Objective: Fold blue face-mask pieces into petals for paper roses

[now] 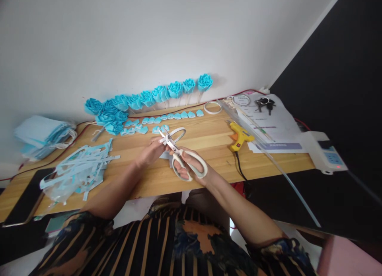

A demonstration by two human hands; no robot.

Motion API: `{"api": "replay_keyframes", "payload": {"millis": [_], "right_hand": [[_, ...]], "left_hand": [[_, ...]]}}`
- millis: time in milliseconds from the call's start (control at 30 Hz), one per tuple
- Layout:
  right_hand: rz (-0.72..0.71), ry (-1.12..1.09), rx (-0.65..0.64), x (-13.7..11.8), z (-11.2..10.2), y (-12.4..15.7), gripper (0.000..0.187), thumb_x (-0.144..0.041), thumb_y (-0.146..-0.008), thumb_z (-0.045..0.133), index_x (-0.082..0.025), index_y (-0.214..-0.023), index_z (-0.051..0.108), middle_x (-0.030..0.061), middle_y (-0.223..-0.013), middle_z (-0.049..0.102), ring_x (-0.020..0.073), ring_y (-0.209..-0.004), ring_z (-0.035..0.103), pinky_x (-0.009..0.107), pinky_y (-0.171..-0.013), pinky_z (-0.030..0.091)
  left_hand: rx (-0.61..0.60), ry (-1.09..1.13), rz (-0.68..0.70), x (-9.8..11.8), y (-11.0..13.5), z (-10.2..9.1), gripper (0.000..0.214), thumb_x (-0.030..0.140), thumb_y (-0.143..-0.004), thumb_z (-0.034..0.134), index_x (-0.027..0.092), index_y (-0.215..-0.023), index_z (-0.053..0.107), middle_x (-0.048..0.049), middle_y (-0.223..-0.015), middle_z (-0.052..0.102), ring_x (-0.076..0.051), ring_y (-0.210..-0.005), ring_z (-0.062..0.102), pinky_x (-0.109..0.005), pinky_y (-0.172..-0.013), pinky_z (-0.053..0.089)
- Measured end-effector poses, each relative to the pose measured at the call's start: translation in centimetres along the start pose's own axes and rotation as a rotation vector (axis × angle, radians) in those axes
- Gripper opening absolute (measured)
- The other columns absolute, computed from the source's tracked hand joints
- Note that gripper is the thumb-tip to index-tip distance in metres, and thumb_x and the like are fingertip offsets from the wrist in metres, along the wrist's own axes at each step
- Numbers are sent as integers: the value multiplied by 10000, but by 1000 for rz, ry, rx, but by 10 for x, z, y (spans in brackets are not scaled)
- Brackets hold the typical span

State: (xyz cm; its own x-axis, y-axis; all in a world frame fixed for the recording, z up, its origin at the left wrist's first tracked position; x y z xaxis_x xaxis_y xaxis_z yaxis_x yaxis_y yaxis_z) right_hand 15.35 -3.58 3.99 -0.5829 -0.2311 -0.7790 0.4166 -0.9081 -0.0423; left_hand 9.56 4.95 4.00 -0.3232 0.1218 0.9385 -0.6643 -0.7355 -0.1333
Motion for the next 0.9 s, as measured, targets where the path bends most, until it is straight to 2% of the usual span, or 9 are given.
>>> {"api": "replay_keyframes", "payload": {"millis": [133, 267, 500, 767, 900], "right_hand": [[21, -27, 15, 3, -2, 0, 490, -594, -838, 660, -160, -1056, 601, -47, -627, 493, 51, -453, 315, 167, -369, 284], [50, -25, 31, 4, -3, 1, 494, -599, -824, 674, -159, -1039, 610, -64, -597, 456, 40, -430, 265, 154, -340, 245], [83, -21, 26, 9, 0, 3, 504, -597, -819, 681, -172, -1080, 606, -68, -616, 476, 29, -420, 247, 141, -335, 236], [94, -35, 67, 6, -2, 2, 525, -610, -783, 709, -186, -1067, 581, -87, -578, 467, 18, -383, 219, 138, -316, 202], [109, -16, 102, 8, -9, 3, 515, -603, -783, 710, -181, -1041, 569, -81, -582, 478, 22, -389, 239, 145, -320, 206]], "left_hand": [[-16, -19, -4, -1, 1, 0, 444, 535, -849, 657, 136, -657, 617, -39, -684, 582, -154, -689, 537, -301, -711, 395], [-59, -32, -3, 2, 2, 5, 386, 453, -916, 586, 136, -700, 623, -48, -717, 593, -156, -715, 539, -300, -732, 388], [-66, 49, 19, 5, 2, 6, 317, 417, -843, 646, 128, -714, 675, -67, -726, 593, -182, -728, 554, -322, -738, 420], [-137, 34, 30, 11, 5, 13, 361, 477, -831, 611, 132, -740, 669, -85, -752, 603, -210, -773, 561, -344, -764, 412], [-36, -121, 10, 7, 4, 0, 409, 471, -912, 571, 146, -663, 578, -32, -679, 550, -145, -679, 501, -295, -701, 368]]}}
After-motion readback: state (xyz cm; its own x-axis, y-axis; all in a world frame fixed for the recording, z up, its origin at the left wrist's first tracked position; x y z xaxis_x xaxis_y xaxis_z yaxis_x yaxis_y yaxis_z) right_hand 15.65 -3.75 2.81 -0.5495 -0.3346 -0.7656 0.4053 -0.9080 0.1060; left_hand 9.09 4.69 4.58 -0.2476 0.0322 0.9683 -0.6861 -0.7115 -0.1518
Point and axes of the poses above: each hand's wrist, its own y-axis away from the middle knuckle, its own z-axis out of the palm, x = y × z, the point moved 10 cm from there along -y, towards the middle knuckle
